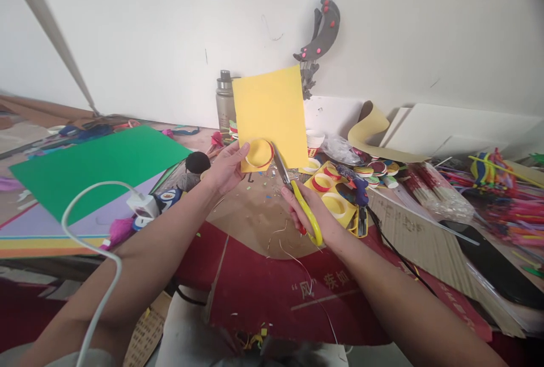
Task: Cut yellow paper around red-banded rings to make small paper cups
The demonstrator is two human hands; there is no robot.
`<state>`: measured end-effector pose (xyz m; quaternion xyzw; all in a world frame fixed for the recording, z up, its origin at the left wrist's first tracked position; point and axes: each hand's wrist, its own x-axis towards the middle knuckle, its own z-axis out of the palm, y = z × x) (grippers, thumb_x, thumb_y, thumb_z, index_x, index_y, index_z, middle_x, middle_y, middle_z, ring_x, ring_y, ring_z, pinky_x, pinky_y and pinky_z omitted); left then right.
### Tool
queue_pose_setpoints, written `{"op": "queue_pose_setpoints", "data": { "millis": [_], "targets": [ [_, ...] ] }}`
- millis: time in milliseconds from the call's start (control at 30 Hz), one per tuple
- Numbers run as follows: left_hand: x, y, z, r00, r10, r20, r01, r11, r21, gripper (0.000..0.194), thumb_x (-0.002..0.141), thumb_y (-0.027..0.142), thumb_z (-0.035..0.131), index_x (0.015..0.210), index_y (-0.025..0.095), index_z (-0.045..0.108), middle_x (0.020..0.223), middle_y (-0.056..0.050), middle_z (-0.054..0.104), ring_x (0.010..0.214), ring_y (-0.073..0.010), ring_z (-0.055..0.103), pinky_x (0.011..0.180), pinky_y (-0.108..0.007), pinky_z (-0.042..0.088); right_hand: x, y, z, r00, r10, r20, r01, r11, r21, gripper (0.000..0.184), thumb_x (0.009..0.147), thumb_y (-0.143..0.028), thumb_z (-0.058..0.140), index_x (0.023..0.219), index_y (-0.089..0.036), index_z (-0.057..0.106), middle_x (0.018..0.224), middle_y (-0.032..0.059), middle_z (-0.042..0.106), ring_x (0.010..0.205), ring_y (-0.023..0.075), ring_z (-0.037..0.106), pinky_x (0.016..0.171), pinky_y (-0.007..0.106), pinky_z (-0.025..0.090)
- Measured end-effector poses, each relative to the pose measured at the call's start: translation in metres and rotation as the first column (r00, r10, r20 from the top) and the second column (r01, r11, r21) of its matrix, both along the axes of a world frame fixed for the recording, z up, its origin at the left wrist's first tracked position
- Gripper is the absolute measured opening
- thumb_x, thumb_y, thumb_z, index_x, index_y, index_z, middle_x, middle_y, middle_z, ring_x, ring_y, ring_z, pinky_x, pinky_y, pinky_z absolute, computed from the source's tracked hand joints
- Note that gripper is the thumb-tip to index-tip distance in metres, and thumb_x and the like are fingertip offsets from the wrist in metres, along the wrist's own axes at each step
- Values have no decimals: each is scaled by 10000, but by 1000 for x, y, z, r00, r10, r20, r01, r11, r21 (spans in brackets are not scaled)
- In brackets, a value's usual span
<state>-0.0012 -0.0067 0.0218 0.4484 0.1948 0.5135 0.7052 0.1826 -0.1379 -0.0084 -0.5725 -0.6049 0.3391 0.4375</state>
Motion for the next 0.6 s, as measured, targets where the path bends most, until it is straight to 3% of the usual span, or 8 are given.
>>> {"op": "queue_pose_setpoints", "data": {
  "millis": [200,467,600],
  "targets": [
    [2,-1,1,999,44,19,-43,998,-49,325,921,259,779,1229,171,724,1110,-87,831,1045,-221,804,839,-264,662,-3,-4,10,999,51,-5,-51,997,53,507,929,-753,550,927,-246,536,598,-82,458,441,107,437,404,242,391],
    [6,-8,3,999,38,35,-41,995,90,434,804,305,899,1187,160,755,1214,-125,809,1221,-277,746,1021,-347,619,-3,-5,8,997,12,-79,-15,999,-37,614,879,-860,536,959,-251,548,626,-72,477,421,118,477,370,254,417],
    [9,-15,1,999,-36,5,36,995,92,466,736,334,948,1132,161,774,1197,-129,814,1237,-304,736,1029,-382,618,-5,-6,11,990,-15,-137,10,999,-33,633,853,-875,562,957,-251,533,624,-77,476,414,109,475,369,250,422]
  ]
}}
